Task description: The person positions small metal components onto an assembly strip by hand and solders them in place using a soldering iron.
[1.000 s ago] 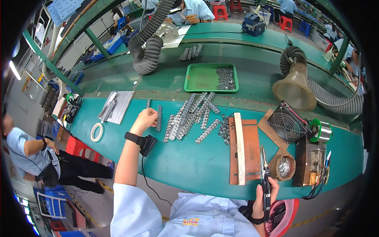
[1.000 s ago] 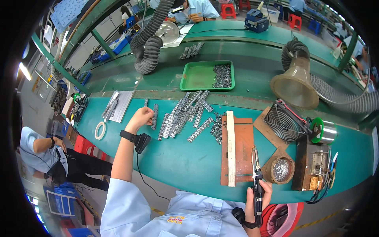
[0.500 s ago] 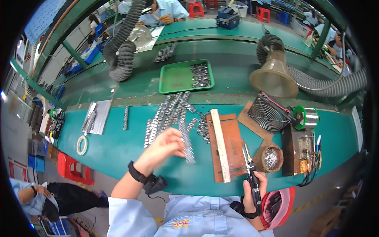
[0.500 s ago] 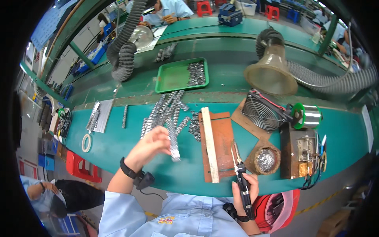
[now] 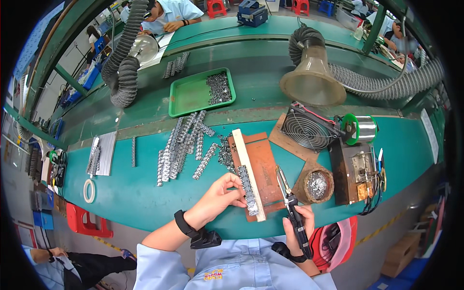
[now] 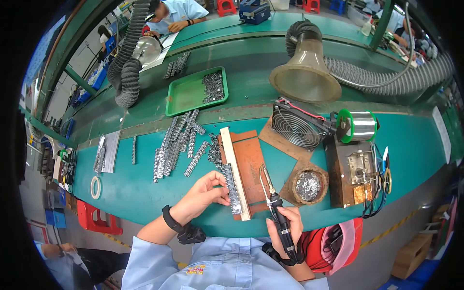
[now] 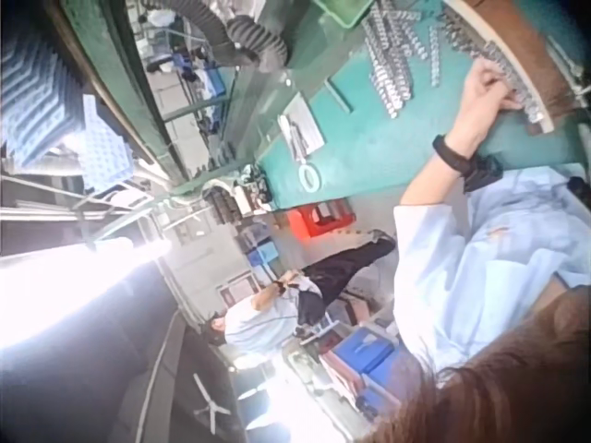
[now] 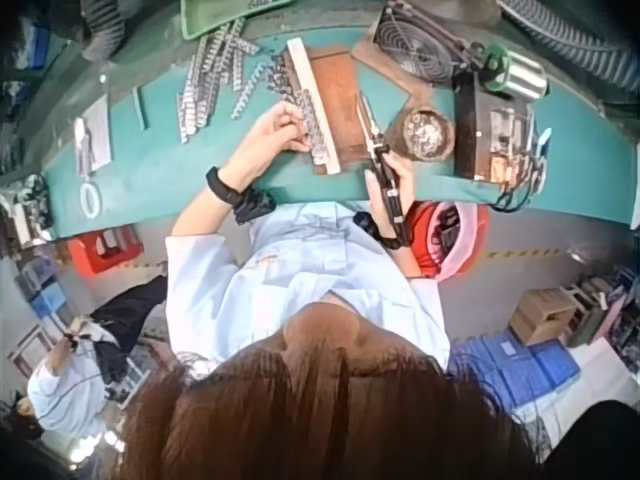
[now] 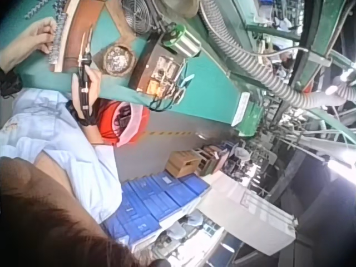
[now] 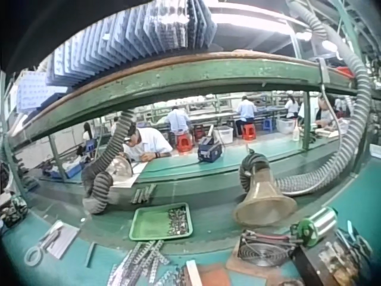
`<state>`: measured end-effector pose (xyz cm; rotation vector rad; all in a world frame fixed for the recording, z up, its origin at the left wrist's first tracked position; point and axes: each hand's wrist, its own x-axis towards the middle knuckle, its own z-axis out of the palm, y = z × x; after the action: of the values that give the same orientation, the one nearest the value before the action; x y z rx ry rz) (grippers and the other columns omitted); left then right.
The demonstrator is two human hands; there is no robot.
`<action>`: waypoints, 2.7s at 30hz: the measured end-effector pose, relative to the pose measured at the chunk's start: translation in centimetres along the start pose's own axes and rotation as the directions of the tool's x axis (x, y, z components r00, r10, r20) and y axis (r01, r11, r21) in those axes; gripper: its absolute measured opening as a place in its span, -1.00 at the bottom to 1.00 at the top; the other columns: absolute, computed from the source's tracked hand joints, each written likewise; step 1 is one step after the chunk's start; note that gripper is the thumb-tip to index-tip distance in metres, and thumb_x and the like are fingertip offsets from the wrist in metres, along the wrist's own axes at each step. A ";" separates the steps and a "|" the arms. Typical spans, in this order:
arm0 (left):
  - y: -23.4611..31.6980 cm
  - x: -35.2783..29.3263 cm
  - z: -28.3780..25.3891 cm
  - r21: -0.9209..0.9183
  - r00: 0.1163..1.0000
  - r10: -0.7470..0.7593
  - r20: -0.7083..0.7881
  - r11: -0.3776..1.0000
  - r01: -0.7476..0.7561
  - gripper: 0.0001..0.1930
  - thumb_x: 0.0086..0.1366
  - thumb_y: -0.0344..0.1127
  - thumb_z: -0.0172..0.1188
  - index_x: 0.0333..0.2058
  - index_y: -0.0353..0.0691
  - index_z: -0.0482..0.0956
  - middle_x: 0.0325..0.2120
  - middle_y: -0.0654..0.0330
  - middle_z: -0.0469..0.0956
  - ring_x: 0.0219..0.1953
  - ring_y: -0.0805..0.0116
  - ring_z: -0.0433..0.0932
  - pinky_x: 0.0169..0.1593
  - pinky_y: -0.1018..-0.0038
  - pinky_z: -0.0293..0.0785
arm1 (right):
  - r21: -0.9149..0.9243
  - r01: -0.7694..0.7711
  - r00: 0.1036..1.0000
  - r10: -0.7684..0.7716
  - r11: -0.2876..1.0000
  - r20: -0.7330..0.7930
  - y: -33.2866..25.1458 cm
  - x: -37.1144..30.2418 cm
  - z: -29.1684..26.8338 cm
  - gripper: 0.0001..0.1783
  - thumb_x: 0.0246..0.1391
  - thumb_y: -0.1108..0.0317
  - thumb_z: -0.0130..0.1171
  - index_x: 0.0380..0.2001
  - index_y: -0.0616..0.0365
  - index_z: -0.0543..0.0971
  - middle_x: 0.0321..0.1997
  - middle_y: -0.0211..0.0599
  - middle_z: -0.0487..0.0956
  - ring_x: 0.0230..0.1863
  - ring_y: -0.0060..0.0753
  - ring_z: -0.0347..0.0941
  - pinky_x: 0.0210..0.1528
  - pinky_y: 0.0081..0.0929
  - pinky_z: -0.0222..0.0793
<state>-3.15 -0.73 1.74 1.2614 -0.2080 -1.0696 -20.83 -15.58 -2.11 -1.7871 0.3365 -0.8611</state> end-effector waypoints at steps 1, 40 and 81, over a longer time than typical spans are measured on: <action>0.0 0.0 0.0 0.000 1.000 -0.004 -0.001 1.000 0.004 -0.87 0.16 -0.53 0.01 -0.34 -0.22 0.27 -0.44 0.26 0.38 -0.41 0.47 0.49 -0.30 0.54 0.52 | -0.002 0.001 1.000 -0.001 1.000 0.001 0.0 0.0 0.0 -0.59 -0.24 0.57 0.20 -0.22 0.24 0.36 -0.37 -0.17 0.40 -0.41 -0.36 0.34 -0.33 -0.52 0.26; 1.0 2.7 -1.9 0.247 0.998 -0.020 -0.061 0.968 0.034 -0.74 0.21 -0.19 0.08 -0.49 -0.28 0.40 -0.59 0.28 0.46 -0.58 0.53 0.49 -0.50 0.64 0.47 | 0.014 -0.102 0.989 0.100 0.995 0.105 0.1 -0.6 0.0 -0.61 -0.08 0.48 0.05 -0.13 0.22 0.27 -0.18 -0.25 0.26 -0.22 -0.47 0.21 -0.10 -0.52 0.13; -0.2 2.9 -3.3 0.381 0.962 0.266 0.061 0.885 -0.269 -0.61 0.13 -0.19 0.11 -0.72 -0.34 0.29 -0.83 0.13 0.43 -0.81 0.42 0.45 -0.74 0.54 0.37 | -0.347 0.346 0.930 -0.368 0.872 0.002 -3.8 -0.6 4.3 -0.80 -0.05 0.47 0.17 -0.31 0.34 0.49 -0.33 -0.06 0.40 -0.34 -0.13 0.35 -0.29 -0.34 0.30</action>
<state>0.42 -0.68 -0.76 1.5292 -0.6066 -0.8137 -18.97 -10.77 0.36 -2.1931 0.2049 -1.1793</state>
